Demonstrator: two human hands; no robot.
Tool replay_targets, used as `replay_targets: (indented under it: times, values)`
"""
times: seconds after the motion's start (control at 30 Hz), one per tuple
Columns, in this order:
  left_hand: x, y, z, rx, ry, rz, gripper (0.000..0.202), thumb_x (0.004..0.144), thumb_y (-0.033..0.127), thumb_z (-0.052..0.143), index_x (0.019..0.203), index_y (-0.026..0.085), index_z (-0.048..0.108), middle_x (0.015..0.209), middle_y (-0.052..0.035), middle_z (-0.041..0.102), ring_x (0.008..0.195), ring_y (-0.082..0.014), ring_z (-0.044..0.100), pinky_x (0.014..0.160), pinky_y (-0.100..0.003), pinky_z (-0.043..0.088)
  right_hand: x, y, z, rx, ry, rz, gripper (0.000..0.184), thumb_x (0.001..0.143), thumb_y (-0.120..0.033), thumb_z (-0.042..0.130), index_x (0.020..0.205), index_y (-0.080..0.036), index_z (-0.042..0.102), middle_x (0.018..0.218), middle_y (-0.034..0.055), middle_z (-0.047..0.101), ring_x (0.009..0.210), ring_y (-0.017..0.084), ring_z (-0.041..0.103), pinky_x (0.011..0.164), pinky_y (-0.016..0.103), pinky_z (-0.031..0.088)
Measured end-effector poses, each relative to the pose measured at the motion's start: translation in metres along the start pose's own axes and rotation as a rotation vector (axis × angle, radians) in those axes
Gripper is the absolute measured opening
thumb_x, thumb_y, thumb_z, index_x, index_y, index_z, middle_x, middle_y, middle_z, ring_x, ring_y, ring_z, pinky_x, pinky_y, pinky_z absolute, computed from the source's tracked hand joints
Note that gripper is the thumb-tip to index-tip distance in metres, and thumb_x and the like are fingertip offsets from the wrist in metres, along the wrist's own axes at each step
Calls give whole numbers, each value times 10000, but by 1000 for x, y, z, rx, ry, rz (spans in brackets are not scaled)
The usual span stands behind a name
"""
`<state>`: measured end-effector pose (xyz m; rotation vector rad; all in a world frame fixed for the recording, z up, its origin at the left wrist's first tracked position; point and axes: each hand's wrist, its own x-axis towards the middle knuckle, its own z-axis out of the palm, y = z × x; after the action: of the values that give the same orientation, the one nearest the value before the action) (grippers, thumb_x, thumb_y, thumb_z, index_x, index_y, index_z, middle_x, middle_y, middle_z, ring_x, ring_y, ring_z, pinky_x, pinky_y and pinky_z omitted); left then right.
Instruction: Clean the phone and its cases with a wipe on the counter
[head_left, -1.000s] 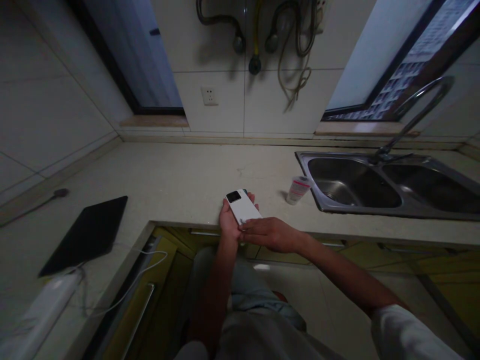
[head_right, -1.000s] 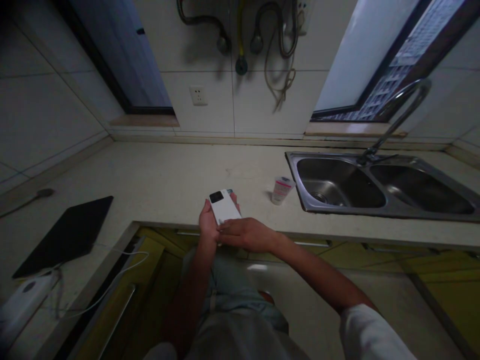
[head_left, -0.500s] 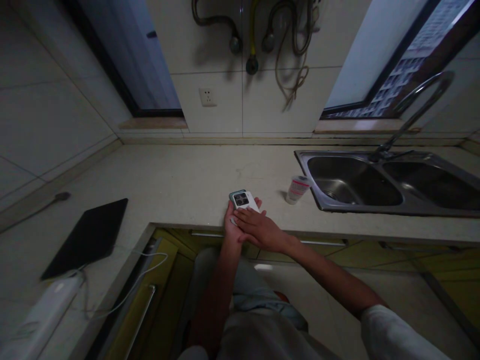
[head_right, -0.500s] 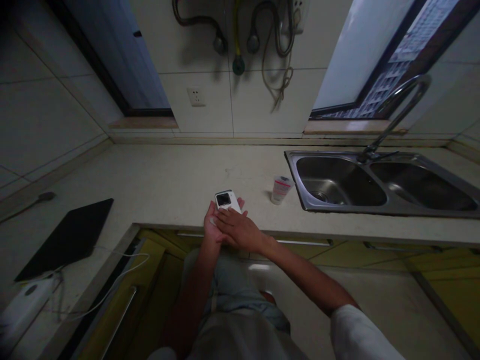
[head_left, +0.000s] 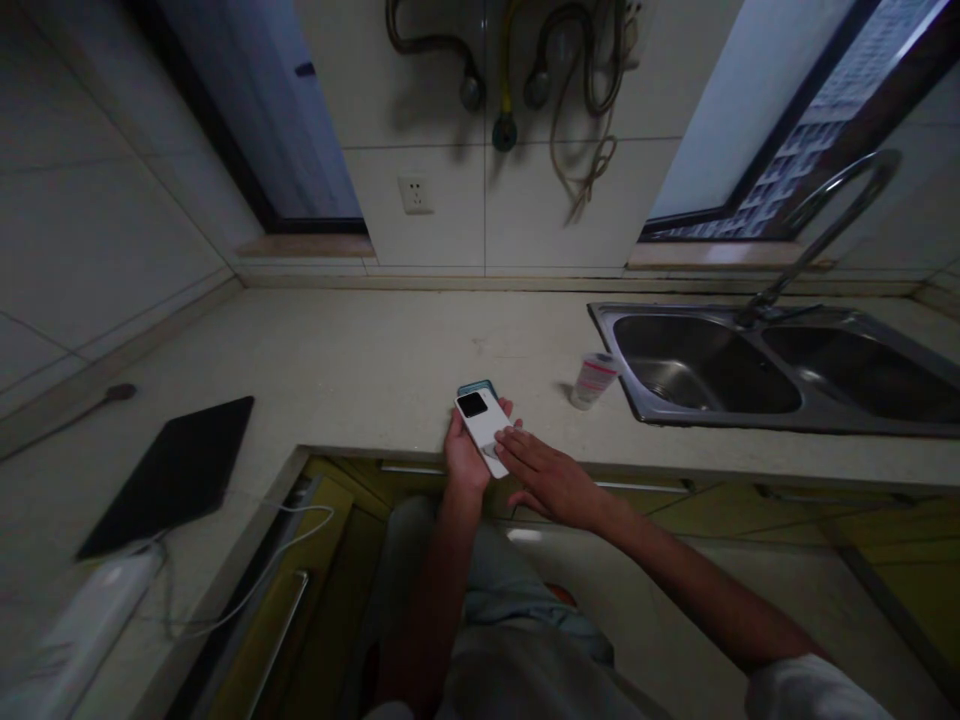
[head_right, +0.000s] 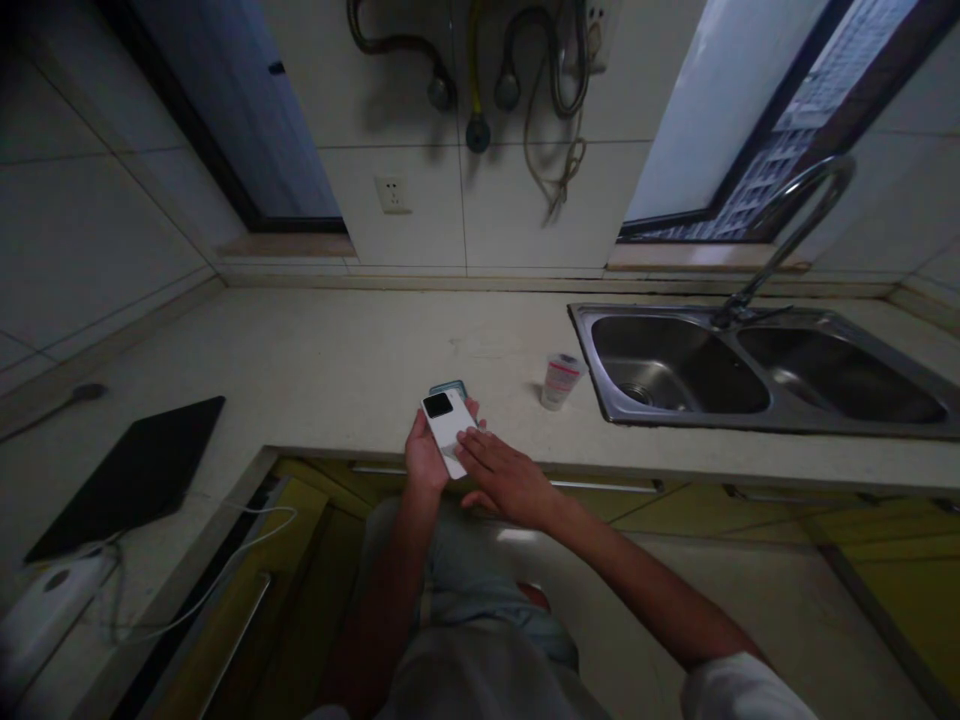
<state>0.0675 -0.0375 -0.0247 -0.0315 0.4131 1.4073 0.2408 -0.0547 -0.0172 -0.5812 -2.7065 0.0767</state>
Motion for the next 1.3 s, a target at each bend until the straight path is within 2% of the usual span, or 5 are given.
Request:
replay_targets:
  times: [0.33, 0.7, 0.87, 1.0, 1.3]
  values:
    - [6, 1, 3, -6, 5, -56, 599, 961, 556, 324, 1378, 188, 547, 1271, -156, 660, 1302, -289, 537, 1116, -548, 353, 19, -31, -3, 32, -9, -58, 733, 938, -564, 542, 1458, -59, 428, 1490, 227, 460, 1448, 315, 349, 1189, 512, 329]
    - [-3, 4, 12, 0, 24, -19, 571, 972, 505, 357, 1324, 109, 570, 1219, -176, 675, 1233, -286, 590, 1075, -471, 421, 9, -2, 2, -24, 51, 112, 796, 943, -597, 478, 1503, -50, 335, 1514, 277, 394, 1440, 362, 348, 1154, 547, 366]
    - [-2, -10, 11, 19, 1, -130, 605, 951, 563, 375, 1273, 100, 595, 1238, -174, 667, 1283, -272, 551, 1104, -461, 395, 28, -10, 2, 8, 24, 145, 915, 905, -652, 496, 1501, 17, 305, 1529, 332, 319, 1476, 396, 241, 1166, 596, 302]
    - [-3, -19, 7, 18, -28, -72, 654, 906, 662, 375, 1286, 180, 598, 1332, -134, 623, 1359, -292, 474, 1131, -528, 341, 47, -19, -3, 46, -28, 63, 973, 871, -688, 520, 1517, 0, 286, 1554, 308, 287, 1497, 374, 184, 1192, 586, 249]
    - [2, 3, 3, -11, -52, -93, 783, 927, 663, 280, 1366, 59, 515, 1333, -222, 601, 1376, -313, 452, 1175, -515, 279, 39, 4, 3, 3, -38, 116, 847, 933, -624, 471, 1483, 9, 352, 1532, 314, 331, 1465, 390, 278, 1160, 553, 335]
